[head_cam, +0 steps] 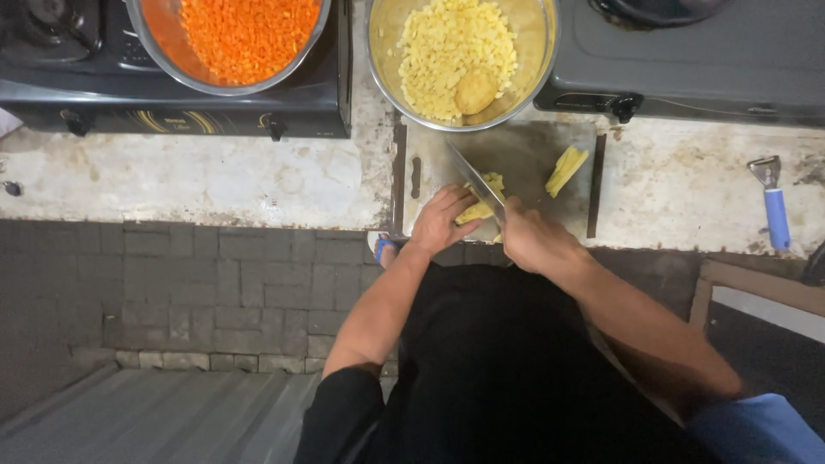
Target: Slicing and dicing potatoes on a wooden cutting board using a large cleaver.
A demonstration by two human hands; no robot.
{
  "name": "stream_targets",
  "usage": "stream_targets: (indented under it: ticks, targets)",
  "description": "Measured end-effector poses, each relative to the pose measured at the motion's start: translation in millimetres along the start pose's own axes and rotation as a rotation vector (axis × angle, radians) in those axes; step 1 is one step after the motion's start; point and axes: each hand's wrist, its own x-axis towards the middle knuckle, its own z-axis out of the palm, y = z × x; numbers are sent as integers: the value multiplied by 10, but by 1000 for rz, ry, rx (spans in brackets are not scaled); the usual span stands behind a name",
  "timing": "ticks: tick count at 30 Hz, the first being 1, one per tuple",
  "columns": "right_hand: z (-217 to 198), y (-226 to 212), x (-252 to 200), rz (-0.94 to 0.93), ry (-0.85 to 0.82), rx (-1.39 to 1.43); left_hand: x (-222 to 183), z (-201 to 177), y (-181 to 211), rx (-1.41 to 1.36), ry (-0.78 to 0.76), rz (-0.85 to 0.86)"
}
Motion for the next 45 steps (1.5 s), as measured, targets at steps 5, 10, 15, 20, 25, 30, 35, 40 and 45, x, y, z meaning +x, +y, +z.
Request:
stream_targets:
  ticks: [5, 10, 15, 20, 25, 30, 35, 40, 45]
  targets:
    - [471, 271, 313, 91, 8, -7, -33, 24, -46, -2, 7, -2]
    - [756, 377, 438, -41, 211, -80, -14, 22, -74, 31, -12, -7]
    - [1104, 547, 628, -191, 462, -115, -3, 35, -53, 35, -10, -3]
    - [991, 548, 639, -111, 395, 2, 19, 42, -33, 51, -12, 14]
    - [605, 340, 502, 23, 216, -129, -31, 28, -40, 57, -17, 5]
    - [220, 133, 306, -18, 40, -48, -160, 44, -153, 93, -8, -16]
    - [295, 116, 252, -11, 62, -38, -61, -38, -108, 29, -40, -6]
    - [390, 65, 212, 68, 11, -27, 6, -94, -95, -9, -52, 2]
    - [574, 95, 259, 68, 76, -37, 20, -67, -108, 13, -45, 7]
